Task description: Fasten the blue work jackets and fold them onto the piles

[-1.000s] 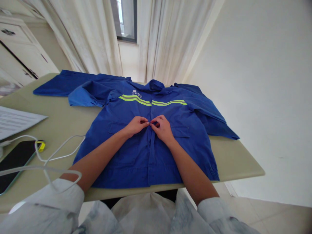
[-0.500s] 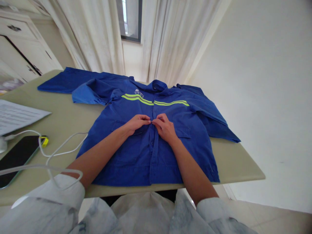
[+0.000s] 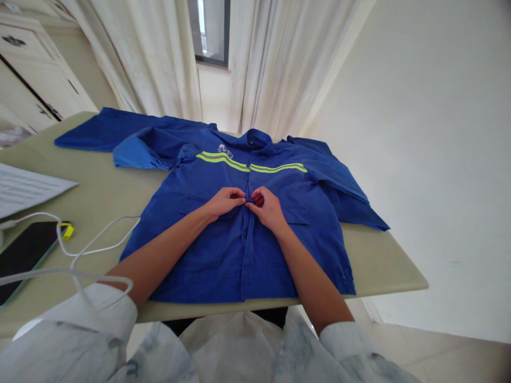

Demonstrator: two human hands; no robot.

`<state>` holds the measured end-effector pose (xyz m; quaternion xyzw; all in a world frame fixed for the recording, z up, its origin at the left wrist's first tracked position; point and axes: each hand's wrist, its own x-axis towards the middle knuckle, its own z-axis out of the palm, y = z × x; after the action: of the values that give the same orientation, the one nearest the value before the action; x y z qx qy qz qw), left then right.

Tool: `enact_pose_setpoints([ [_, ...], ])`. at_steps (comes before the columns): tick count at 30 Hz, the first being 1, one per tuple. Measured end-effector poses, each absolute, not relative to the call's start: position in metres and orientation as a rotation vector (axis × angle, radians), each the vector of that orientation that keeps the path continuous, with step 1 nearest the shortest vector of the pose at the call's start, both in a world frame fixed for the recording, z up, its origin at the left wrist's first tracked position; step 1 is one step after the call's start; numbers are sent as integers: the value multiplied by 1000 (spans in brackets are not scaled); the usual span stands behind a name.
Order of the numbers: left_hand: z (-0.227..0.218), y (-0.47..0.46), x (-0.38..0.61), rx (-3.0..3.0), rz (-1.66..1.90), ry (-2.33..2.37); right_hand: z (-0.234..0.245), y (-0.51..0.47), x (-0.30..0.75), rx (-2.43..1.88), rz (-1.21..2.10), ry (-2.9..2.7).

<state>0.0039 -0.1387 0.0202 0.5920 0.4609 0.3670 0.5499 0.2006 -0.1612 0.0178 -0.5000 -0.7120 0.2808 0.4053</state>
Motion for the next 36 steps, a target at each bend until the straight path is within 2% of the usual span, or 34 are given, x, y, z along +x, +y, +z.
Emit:
enact_pose_setpoints([
  [6,17,-137,4,1443,837,1135,29,-175,191,-1355,479,-1987],
  [10,15,-136,4,1546,821,1176,27,-173,193,-1398,514,-1989],
  [15,24,-142,-27,2123,784,1491,17,-162,201,-1420,577,-2019],
  [17,25,-150,-47,2328,640,1755,17,-163,201,-1412,512,-2104],
  [20,20,-171,-70,2311,278,1976,25,-172,201,-1436,440,-2295],
  [25,23,-219,-75,2217,-67,2010,50,-190,202,-1406,437,-2549],
  [27,36,-226,-69,2208,-147,1973,58,-191,197,-1530,426,-2525],
  [32,63,-188,-27,2521,219,1781,54,-173,179,-1883,230,-2217],
  [36,50,-146,8,2522,346,1578,36,-166,184,-1880,273,-2078],
])
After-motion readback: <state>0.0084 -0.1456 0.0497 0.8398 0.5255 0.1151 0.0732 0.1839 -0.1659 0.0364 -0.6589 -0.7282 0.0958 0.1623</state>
